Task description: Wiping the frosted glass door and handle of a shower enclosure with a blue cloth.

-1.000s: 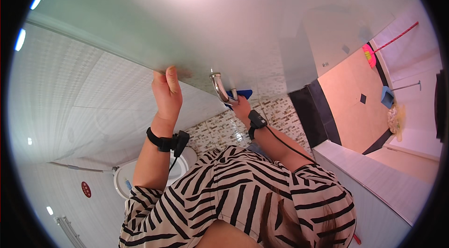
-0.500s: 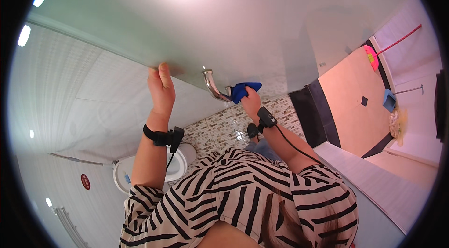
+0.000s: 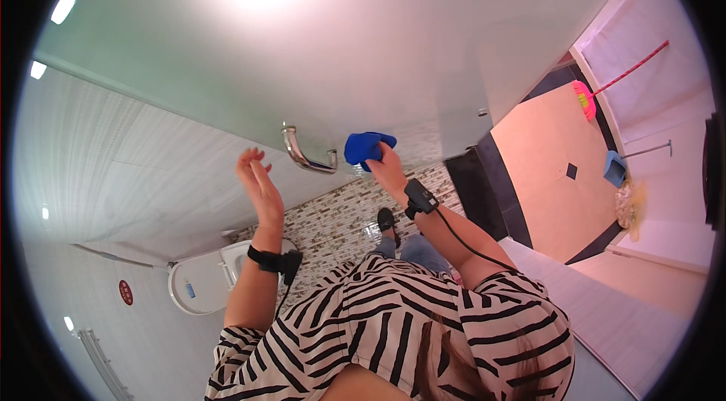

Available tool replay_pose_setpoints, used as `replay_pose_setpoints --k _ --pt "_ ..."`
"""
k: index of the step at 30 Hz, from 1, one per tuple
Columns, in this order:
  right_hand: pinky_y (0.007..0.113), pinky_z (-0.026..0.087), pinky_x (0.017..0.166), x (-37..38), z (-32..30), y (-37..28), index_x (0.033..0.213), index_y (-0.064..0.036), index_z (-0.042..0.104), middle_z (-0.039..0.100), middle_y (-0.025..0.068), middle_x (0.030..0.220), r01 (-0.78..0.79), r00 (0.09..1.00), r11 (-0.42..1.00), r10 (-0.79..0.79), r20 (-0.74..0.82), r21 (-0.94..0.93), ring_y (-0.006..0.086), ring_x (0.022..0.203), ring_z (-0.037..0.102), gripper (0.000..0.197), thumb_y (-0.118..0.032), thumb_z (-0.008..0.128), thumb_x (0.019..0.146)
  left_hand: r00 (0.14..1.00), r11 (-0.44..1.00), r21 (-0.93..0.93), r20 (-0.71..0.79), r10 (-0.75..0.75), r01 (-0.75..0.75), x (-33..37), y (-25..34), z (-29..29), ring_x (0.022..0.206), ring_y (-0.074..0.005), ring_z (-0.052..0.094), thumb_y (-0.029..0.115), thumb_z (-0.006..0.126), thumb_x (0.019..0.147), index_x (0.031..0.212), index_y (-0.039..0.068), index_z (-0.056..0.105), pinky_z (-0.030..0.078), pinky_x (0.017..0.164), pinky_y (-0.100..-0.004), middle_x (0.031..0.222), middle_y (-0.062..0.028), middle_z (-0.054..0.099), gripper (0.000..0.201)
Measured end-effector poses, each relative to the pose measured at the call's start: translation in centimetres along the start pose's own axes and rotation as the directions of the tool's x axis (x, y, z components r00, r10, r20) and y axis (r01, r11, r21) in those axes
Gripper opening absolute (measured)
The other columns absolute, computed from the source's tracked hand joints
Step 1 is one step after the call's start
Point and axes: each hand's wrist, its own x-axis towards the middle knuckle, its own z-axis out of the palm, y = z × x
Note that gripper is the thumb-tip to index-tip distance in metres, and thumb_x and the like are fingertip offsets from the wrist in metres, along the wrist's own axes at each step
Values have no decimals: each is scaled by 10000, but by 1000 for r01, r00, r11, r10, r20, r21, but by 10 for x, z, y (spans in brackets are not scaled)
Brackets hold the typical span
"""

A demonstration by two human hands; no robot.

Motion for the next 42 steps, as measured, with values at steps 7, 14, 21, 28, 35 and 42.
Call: replay_pose_setpoints --k 7,14,21,28,35,42 --pt "358 476 791 -2 -79 17 1142 -36 571 645 120 1003 3 976 997 14 -216 78 251 941 629 331 -191 644 858 934 999 36 357 -1 -12 -25 -40 37 999 -112 518 241 514 1004 1123 35 569 416 873 -276 1091 -53 609 244" --pt "330 468 845 -11 -131 16 1136 -12 552 615 115 1023 68 897 997 -75 -436 -32 217 944 606 288 -104 590 865 913 988 116 383 -141 104 -31 -93 58 877 -103 548 218 557 984 988 31 598 433 842 -275 959 -36 642 192" --pt "432 361 1011 25 -155 63 1190 11 515 495 174 1240 462 755 883 -442 -485 -85 339 1162 478 370 -111 599 851 966 962 -239 189 176 -129 -46 -144 88 810 -188 592 202 584 961 908 19 548 451 894 -365 843 -86 631 194" --pt "599 203 1072 53 -138 50 1332 23 434 304 309 1444 626 361 277 -932 -44 -729 492 1317 294 827 -508 696 756 876 801 -495 147 459 -337 -38 -168 95 555 -177 510 358 494 999 853 59 452 447 665 -370 572 -28 452 334" --pt "595 194 1075 58 -143 70 1409 12 378 284 297 1472 665 213 -9 -956 201 -747 479 1349 273 1045 -649 724 677 797 736 -462 96 596 -494 -38 -186 104 651 -136 463 312 395 1041 952 47 472 419 667 -299 663 -8 459 290" --pt "577 253 1038 75 -102 41 1390 2 407 359 270 1436 418 88 53 -996 -17 -907 461 1325 325 765 -489 637 851 800 731 -456 65 597 -508 -43 -189 105 623 -100 425 344 425 1036 878 99 452 416 711 -283 633 13 457 292"
